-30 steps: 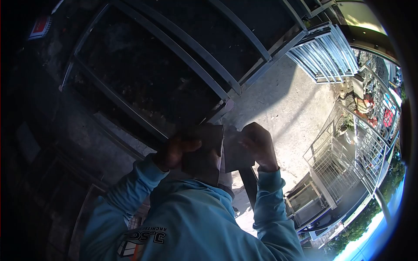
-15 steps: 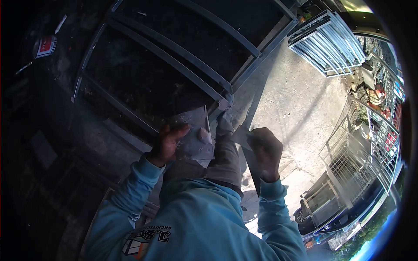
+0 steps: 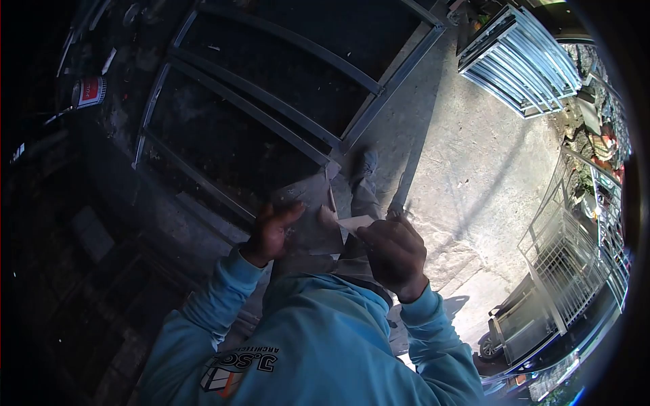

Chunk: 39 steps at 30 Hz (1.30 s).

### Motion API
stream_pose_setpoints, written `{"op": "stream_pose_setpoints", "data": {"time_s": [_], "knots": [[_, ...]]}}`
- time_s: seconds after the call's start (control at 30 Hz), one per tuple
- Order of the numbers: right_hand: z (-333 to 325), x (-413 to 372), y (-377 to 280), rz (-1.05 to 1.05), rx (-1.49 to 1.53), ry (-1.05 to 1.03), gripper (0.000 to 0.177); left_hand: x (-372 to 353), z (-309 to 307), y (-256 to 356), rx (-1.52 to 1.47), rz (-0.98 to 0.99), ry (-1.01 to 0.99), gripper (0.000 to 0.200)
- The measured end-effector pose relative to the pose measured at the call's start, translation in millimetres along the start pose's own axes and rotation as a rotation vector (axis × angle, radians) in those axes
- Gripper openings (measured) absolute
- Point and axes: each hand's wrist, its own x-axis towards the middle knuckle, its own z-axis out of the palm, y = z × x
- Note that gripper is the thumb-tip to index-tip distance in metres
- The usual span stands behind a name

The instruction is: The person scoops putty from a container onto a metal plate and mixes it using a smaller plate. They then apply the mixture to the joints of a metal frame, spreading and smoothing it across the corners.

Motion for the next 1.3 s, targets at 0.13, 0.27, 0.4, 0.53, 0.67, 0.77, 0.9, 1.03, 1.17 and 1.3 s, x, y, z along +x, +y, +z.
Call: {"op": "stream_pose_setpoints", "data": {"time_s": [0.13, 0.27, 0.4, 0.53, 0.67, 0.77, 0.9, 1.03, 1.17, 1.3], "knots": [[-15, 0, 5, -0.085, -0.072, -0.093, 0.036, -7, 26, 11, 0.603, 0.285, 0.001, 0.035], [-27, 4, 9, -0.073, -0.164, -0.162, 0.037, -12, 73, 28, 0.514, 0.161, -0.009, 0.045], [-34, 13, 14, -0.049, -0.125, -0.133, 0.035, -15, 93, 16, 0.562, 0.296, -0.028, 0.046], [-32, 19, 29, 0.007, -0.109, -0.069, 0.031, -27, 93, 18, 0.655, 0.109, -0.164, 0.044], [-20, 30, 64, 0.701, 0.452, -0.020, 0.025, -31, 63, 16, 0.580, 0.079, -0.078, 0.038], [-4, 36, 82, 0.777, 0.415, -0.026, 0.024, -33, 33, 26, 0.554, 0.110, 0.010, 0.033], [16, 42, 85, 0.862, 0.445, 0.006, 0.021, -28, 1, 23, 0.773, 0.385, 0.026, 0.035], [33, 46, 84, 0.797, 0.318, 0.028, 0.017, -18, -9, 37, 0.594, 0.246, -0.062, 0.035], [41, 45, 85, 0.768, 0.127, 0.034, 0.017, -11, -20, 42, 0.518, 0.161, -0.008, 0.035], [29, 45, 62, 0.777, -0.005, 0.155, 0.016, -10, -50, 29, 0.772, 0.295, -0.066, 0.036]]}}
